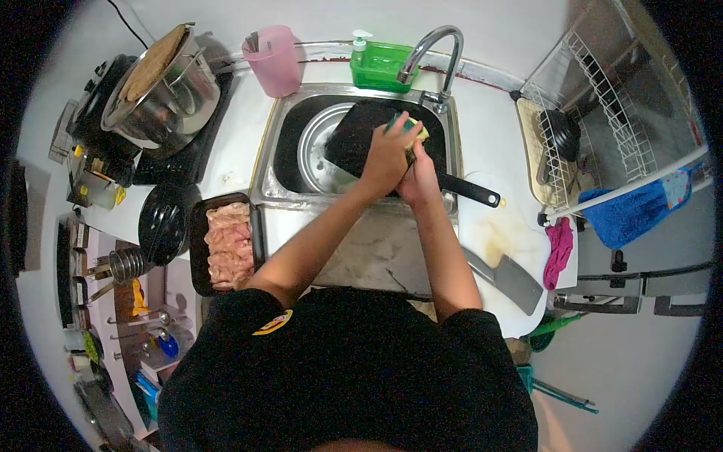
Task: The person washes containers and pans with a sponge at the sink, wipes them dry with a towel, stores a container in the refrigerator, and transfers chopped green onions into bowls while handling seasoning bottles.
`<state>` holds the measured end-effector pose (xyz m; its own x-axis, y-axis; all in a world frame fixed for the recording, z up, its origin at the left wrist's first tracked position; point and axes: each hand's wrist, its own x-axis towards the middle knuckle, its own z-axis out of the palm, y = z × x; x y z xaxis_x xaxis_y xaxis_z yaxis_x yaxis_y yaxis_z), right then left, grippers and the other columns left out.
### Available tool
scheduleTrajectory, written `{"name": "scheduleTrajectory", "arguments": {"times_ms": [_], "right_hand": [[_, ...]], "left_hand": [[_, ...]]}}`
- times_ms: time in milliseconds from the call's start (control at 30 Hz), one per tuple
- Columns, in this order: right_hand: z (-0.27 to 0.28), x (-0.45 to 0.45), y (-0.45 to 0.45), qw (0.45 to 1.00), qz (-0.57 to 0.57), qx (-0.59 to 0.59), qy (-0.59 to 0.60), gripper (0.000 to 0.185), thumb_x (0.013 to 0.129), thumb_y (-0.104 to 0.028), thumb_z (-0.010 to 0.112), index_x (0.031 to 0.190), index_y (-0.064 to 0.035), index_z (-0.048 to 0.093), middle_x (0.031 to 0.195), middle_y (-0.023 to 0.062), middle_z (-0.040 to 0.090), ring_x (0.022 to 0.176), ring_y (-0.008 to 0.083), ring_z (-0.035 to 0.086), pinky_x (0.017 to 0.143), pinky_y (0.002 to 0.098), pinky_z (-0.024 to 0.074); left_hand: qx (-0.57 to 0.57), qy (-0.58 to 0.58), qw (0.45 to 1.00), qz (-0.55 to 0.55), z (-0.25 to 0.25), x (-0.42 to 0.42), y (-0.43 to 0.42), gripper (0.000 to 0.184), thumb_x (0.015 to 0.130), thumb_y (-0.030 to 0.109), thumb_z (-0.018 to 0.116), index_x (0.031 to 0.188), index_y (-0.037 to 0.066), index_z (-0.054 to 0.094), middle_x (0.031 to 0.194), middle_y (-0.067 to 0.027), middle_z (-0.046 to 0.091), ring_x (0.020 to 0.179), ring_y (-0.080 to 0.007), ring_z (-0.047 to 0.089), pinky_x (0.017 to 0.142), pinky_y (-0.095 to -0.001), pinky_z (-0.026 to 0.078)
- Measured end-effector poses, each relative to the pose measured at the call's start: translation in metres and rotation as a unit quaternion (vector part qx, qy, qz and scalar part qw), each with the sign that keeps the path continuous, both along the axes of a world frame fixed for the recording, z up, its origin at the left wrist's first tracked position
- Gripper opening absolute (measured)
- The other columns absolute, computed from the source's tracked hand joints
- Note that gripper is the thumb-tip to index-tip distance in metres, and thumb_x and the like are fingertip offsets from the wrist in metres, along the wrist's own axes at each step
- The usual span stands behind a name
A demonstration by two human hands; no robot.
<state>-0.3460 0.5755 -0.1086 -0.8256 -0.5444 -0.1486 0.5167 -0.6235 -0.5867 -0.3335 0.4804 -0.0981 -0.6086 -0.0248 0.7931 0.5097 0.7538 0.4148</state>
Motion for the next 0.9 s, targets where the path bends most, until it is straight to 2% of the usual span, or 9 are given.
{"name": "scheduleTrajectory", "arguments": {"times_ms": [100,300,433,467,567,600,633,767,900], "right_hand": [[0.017,0.013,0.007,1.0,0.029,0.007,-0.007,0.054,0.094,-0.048,0.03,0.131,-0.0095,0.038,0.131,0.0117,0.044,0.12,0.0284,0.043,0.1,0.0464,0.0342],[0.014,-0.012,0.015,0.995,-0.078,0.035,-0.052,0.05,0.093,-0.046,0.034,0.127,-0.0096,0.042,0.126,0.0113,0.049,0.116,0.0266,0.046,0.1,0.045,0.0346],[0.049,-0.018,0.041,0.997,-0.068,-0.019,-0.003,0.051,0.095,-0.043,0.031,0.126,-0.0038,0.043,0.123,0.013,0.051,0.112,0.0296,0.049,0.098,0.0462,0.0361],[0.054,-0.016,0.043,0.997,-0.058,-0.038,0.016,0.05,0.095,-0.042,0.033,0.124,-0.0023,0.044,0.123,0.0151,0.052,0.113,0.0303,0.049,0.098,0.0471,0.0373],[0.04,-0.027,0.036,0.999,-0.037,-0.017,0.009,0.05,0.095,-0.043,0.033,0.125,-0.005,0.044,0.122,0.0123,0.052,0.111,0.0287,0.05,0.096,0.0441,0.0392],[0.031,-0.035,0.035,0.999,-0.028,-0.016,0.007,0.049,0.095,-0.043,0.034,0.124,-0.0048,0.045,0.121,0.0122,0.052,0.109,0.0277,0.051,0.094,0.043,0.0412],[0.021,-0.046,0.04,0.989,0.075,-0.121,0.035,0.049,0.095,-0.044,0.033,0.122,-0.0045,0.046,0.119,0.0133,0.054,0.106,0.0268,0.053,0.091,0.0422,0.0432],[0.037,-0.06,0.06,0.996,-0.021,0.064,-0.065,0.05,0.095,-0.042,0.033,0.119,0.0001,0.046,0.118,0.0182,0.054,0.106,0.0307,0.054,0.094,0.0438,0.0429],[0.047,-0.062,0.073,0.974,0.027,0.151,-0.165,0.047,0.093,-0.035,0.04,0.117,0.0044,0.045,0.121,0.0251,0.047,0.104,0.0478,0.05,0.091,0.059,0.0402]], "left_hand": [[0.06,-0.172,0.978,0.097,-0.013,-0.028,-0.046,0.038,0.074,0.003,0.051,0.11,0.008,0.061,0.119,-0.0223,0.051,0.106,-0.0359,0.05,0.082,-0.0449,0.037],[-0.023,-0.026,0.998,-0.05,0.008,0.001,0.003,0.037,0.078,0.003,0.04,0.111,0.005,0.057,0.119,-0.018,0.05,0.104,-0.0331,0.05,0.086,-0.0444,0.035],[-0.036,-0.112,0.993,0.021,-0.001,0.0,-0.028,0.035,0.079,0.004,0.043,0.111,0.002,0.054,0.119,-0.0174,0.049,0.112,-0.0311,0.046,0.089,-0.0436,0.035],[-0.081,-0.034,0.994,0.067,-0.016,-0.014,-0.044,0.032,0.08,0.005,0.046,0.111,0.002,0.054,0.119,-0.0168,0.048,0.112,-0.0312,0.045,0.087,-0.0442,0.036],[-0.105,0.002,0.993,0.054,0.016,-0.005,-0.028,0.032,0.081,0.013,0.051,0.111,0.004,0.054,0.121,-0.0163,0.047,0.112,-0.034,0.044,0.087,-0.0458,0.036],[-0.014,-0.08,0.996,-0.027,0.028,0.007,-0.015,0.037,0.079,0.024,0.057,0.112,0.008,0.054,0.122,-0.0138,0.047,0.111,-0.037,0.044,0.09,-0.0464,0.036],[-0.027,-0.031,0.996,-0.074,0.03,0.013,-0.006,0.043,0.075,0.033,0.061,0.111,0.011,0.054,0.122,-0.0119,0.047,0.109,-0.0379,0.044,0.091,-0.0467,0.036],[-0.074,-0.085,0.988,-0.107,0.024,0.016,-0.042,0.045,0.064,0.017,0.072,0.106,0.012,0.055,0.124,-0.01,0.048,0.108,-0.0322,0.048,0.089,-0.0425,0.04],[-0.057,-0.154,0.979,-0.122,0.042,-0.008,-0.092,0.032,0.061,0.005,0.071,0.092,0.008,0.064,0.082,-0.0084,0.064,0.079,-0.0243,0.062,0.073,-0.0336,0.048]]}}
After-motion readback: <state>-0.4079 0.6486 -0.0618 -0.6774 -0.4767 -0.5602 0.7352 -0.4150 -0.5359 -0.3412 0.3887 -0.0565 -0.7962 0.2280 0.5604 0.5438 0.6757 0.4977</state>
